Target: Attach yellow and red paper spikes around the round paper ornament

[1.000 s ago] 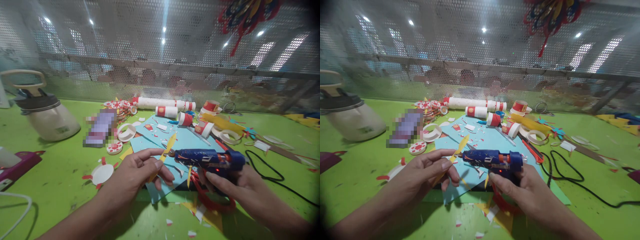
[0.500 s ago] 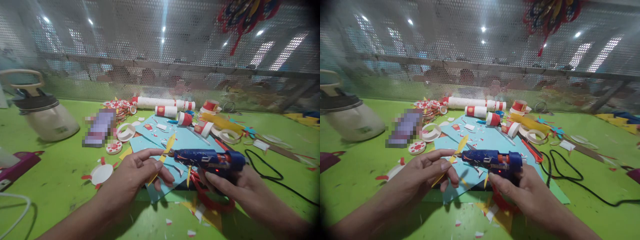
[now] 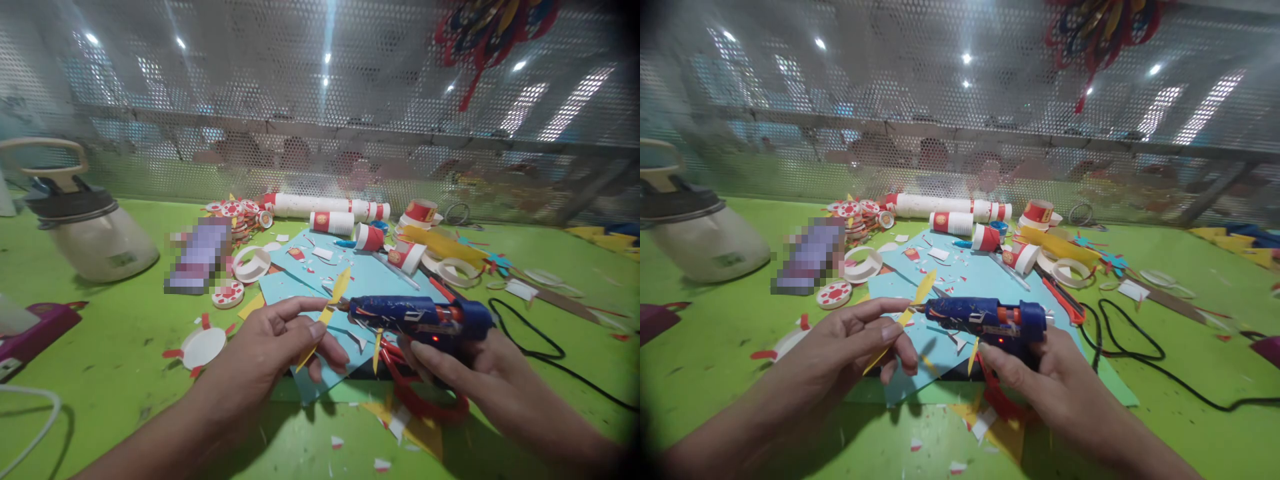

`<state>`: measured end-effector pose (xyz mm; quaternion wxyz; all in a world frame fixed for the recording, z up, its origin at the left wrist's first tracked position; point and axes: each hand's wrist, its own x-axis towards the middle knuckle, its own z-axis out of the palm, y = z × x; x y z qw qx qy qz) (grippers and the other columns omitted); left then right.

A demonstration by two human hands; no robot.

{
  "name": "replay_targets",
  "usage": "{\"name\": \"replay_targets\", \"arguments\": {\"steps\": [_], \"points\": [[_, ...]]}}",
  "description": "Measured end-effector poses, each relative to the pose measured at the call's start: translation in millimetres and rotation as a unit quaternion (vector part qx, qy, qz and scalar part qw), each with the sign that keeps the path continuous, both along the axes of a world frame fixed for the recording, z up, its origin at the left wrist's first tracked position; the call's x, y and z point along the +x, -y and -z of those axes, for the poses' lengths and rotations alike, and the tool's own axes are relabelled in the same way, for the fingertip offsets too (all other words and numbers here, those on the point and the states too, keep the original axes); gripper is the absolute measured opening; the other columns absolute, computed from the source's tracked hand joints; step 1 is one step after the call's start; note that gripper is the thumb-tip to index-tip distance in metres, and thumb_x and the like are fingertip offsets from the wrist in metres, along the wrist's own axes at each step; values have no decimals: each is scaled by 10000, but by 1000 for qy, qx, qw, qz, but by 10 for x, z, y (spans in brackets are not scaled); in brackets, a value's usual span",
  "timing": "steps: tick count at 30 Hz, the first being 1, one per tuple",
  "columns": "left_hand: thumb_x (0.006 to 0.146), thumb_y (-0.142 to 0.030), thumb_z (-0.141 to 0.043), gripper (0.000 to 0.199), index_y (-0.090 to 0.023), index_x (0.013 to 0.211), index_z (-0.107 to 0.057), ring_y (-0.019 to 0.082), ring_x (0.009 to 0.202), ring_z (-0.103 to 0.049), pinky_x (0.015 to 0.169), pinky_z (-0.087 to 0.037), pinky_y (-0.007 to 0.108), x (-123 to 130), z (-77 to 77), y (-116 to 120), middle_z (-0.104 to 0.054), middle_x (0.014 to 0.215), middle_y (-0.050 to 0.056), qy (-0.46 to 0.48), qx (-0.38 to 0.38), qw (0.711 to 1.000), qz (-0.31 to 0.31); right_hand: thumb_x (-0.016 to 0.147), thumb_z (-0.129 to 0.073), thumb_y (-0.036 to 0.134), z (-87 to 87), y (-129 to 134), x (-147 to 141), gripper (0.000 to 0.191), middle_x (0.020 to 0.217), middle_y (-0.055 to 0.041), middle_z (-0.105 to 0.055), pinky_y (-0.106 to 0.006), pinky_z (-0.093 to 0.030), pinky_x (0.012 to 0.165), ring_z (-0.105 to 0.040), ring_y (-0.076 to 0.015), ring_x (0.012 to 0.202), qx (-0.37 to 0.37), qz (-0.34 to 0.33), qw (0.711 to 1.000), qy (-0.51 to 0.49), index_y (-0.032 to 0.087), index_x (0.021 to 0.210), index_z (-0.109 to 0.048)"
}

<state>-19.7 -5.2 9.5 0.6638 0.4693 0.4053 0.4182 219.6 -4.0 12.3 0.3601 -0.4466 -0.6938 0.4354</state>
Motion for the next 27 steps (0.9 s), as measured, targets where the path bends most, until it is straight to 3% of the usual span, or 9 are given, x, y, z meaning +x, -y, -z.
{"name": "replay_targets", "arguments": {"steps": [3, 7, 10, 15, 21, 27], "points": [[835, -326, -578, 358, -148, 1141, -526, 105, 587, -516, 586, -390, 246, 4, -3, 2, -719, 743, 59, -1, -1, 1000, -3, 813, -628, 323, 13, -3, 13, 164, 789, -57, -695, -272, -571, 685, -652, -186, 715, 8, 11, 1000, -2, 196, 889, -700], [836, -322, -579, 336, -145, 1118, -531, 100, 579, -514, 582, -386, 244, 5, 2, -3, -720, 744, 60, 4, -2, 1000, 3, 830, -608, 330, 29, 11, 19, 302, 945, -77, -699, -293, -562, 738, -652, -220, 848, -5, 2, 1000, 11, 214, 1106, -648], [837, -323, -579, 327, -150, 1111, -533, 100, 578, -514, 586, -387, 246, 0, 4, -7, -719, 740, 57, 4, -2, 1000, 2, 848, -584, 339, 26, 6, 9, 314, 996, -75, -690, -277, -557, 751, -647, -209, 876, -9, -8, 1000, 7, 225, 1137, -628], [837, -336, -576, 357, -159, 1141, -516, 111, 593, -525, 590, -389, 252, -1, -1, -4, -721, 749, 57, -8, -2, 1000, 3, 822, -615, 353, 30, -17, 16, 256, 902, -73, -705, -273, -565, 701, -652, -187, 747, -4, 16, 1000, 1, 203, 1021, -671], [838, -332, -577, 332, -153, 1112, -524, 103, 579, -509, 589, -387, 248, 4, 8, 3, -719, 742, 53, -4, 1, 1000, -5, 854, -570, 367, 30, 3, 14, 327, 920, -68, -694, -281, -553, 727, -644, -210, 847, -37, -14, 999, 16, 208, 1134, -623], [833, -330, -581, 358, -159, 1140, -513, 110, 588, -521, 593, -391, 252, -2, 22, -9, -720, 747, 57, -8, 1, 1000, 2, 794, -637, 395, -3, 42, -42, 242, 800, -53, -689, -253, -555, 676, -637, -178, 734, -35, 68, 997, -20, 178, 894, -676]]}}
